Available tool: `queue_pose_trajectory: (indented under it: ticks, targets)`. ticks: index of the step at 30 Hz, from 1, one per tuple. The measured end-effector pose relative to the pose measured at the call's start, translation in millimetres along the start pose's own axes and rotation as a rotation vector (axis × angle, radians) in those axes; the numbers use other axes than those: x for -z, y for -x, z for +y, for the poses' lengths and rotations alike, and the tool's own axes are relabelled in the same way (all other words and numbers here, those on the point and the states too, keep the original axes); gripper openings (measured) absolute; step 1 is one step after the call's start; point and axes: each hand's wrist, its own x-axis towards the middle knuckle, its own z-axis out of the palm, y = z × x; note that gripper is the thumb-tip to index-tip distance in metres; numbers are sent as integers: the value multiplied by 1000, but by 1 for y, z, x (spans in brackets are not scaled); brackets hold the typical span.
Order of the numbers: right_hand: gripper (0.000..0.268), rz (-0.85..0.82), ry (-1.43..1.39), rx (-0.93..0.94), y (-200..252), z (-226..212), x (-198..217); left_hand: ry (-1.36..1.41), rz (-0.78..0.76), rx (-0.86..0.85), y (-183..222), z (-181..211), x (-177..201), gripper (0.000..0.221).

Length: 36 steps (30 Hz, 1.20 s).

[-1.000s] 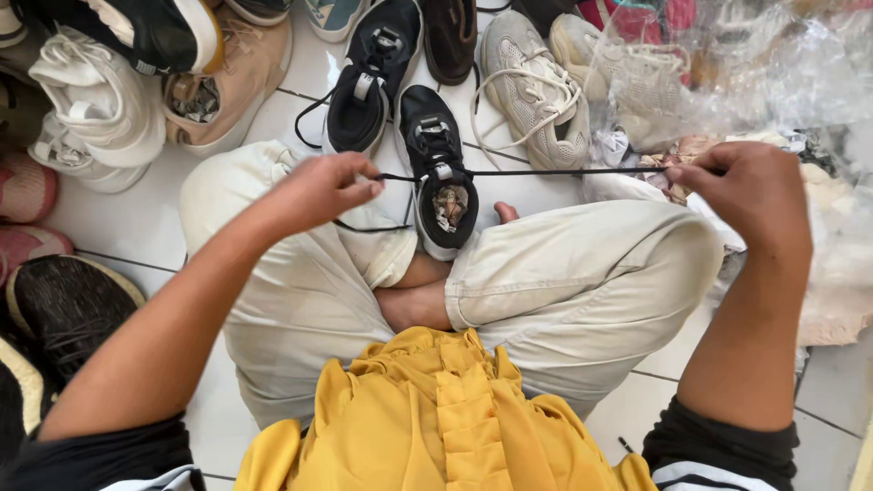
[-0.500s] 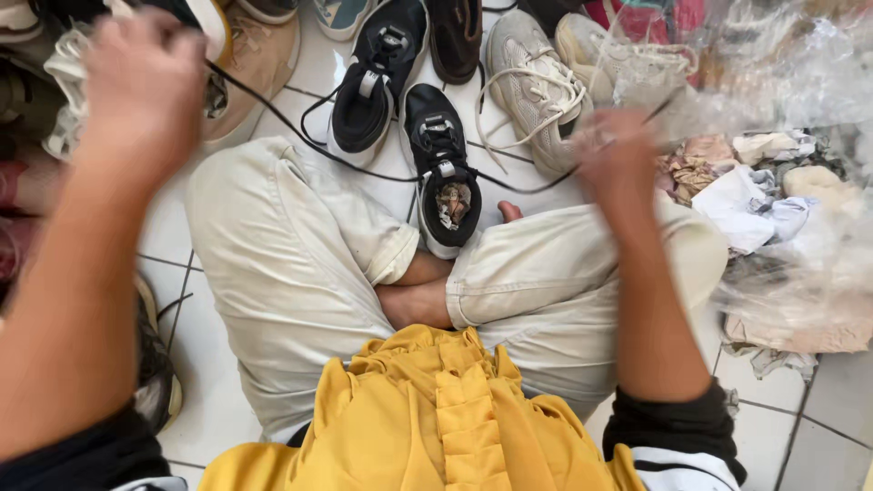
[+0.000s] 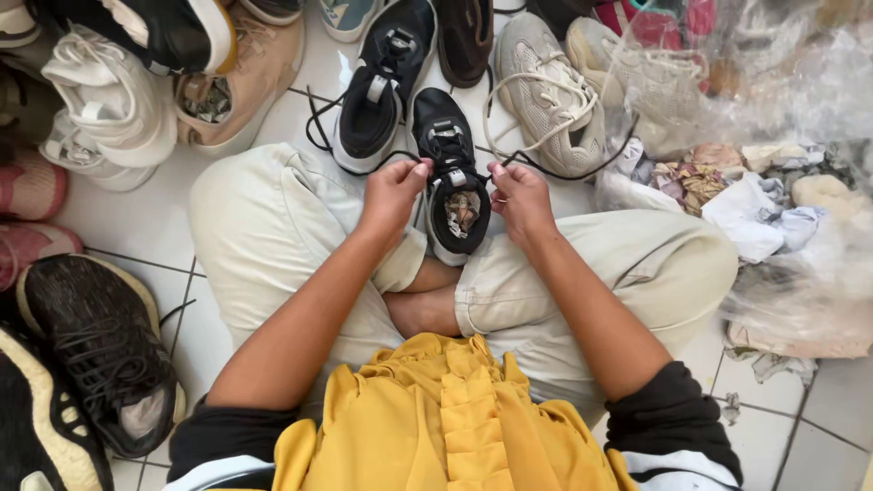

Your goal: The person stuffs the inside of a black sneaker with crumpled paper from a pile and then ties the shoelaces into a knot.

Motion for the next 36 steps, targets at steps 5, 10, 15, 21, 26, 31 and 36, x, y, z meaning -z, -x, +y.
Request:
queue_pose_trajectory:
  ticks: [5,10,15,21,26,31,36]
  targets:
    - [13,-32,-179,-26,-17,18,9,373,-45,-5,5,3,-6,19]
    - [18,-3,-205,-149,-29,39,24,482,22,176,-5,-23,16,14]
    - [16,33,-194,-201,-45,48,26,593,39,251,-20,-40,24,13]
    - [14,16,-199,-206,-25,25,22,617,-6,184,-7,-31,27,13]
    - [15,-3,-132,-110,-5,6,13,454,-71,91,14,14,23,22]
    - [23,-64,79,329,16,-35,-7,129,-155,-176,-14,49,-2,31]
    - [6,-210,380,1158,23,-77,-22,-509,-334,-296,-60,48,-32,25]
